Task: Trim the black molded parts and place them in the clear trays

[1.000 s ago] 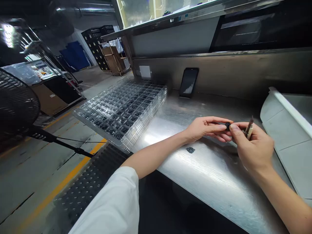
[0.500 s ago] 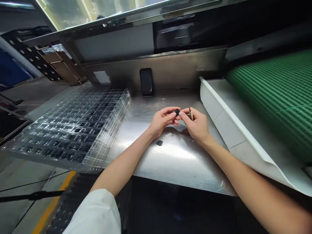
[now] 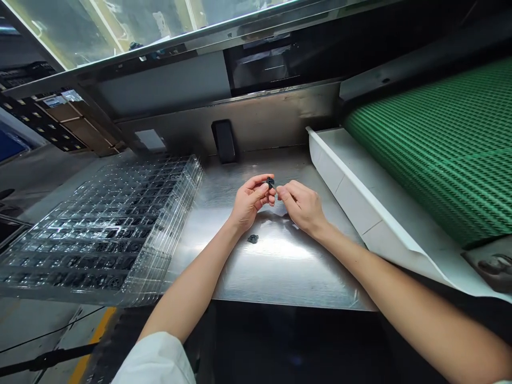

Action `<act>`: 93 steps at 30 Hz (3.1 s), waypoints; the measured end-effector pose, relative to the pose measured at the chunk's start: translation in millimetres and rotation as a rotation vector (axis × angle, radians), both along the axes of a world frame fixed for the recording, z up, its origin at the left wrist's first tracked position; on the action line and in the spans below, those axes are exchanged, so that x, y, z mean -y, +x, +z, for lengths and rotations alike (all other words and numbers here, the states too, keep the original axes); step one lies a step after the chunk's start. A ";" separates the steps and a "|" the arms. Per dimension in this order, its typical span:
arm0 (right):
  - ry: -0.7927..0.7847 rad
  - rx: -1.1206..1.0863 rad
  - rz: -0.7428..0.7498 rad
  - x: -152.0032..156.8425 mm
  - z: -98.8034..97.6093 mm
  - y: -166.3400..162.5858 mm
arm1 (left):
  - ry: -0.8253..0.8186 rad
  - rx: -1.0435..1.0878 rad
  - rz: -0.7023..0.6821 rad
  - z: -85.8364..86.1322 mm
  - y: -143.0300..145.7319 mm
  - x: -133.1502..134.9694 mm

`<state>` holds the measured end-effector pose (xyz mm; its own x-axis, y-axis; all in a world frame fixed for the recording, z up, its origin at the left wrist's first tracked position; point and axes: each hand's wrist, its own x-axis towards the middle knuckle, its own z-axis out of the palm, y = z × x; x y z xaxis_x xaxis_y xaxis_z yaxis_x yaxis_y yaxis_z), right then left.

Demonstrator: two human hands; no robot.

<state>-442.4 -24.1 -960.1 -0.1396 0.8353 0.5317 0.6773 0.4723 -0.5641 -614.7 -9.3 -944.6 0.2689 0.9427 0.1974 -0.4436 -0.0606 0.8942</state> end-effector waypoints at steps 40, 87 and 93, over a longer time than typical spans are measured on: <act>0.108 0.001 -0.025 -5.2 -5.0 2.9 | -0.039 0.041 -0.037 -0.9 -6.2 0.2; 0.027 -0.222 0.172 7.3 9.3 -8.0 | -0.157 -0.107 -0.114 -12.0 0.3 -7.9; -0.085 -0.271 -0.018 1.0 11.3 -2.6 | -0.181 -0.089 -0.259 -8.9 2.0 -1.6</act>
<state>-445.0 -25.1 -948.7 0.0135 0.8793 0.4760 0.5042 0.4051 -0.7627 -612.8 -7.7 -953.5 0.5133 0.8582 -0.0021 -0.3432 0.2075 0.9160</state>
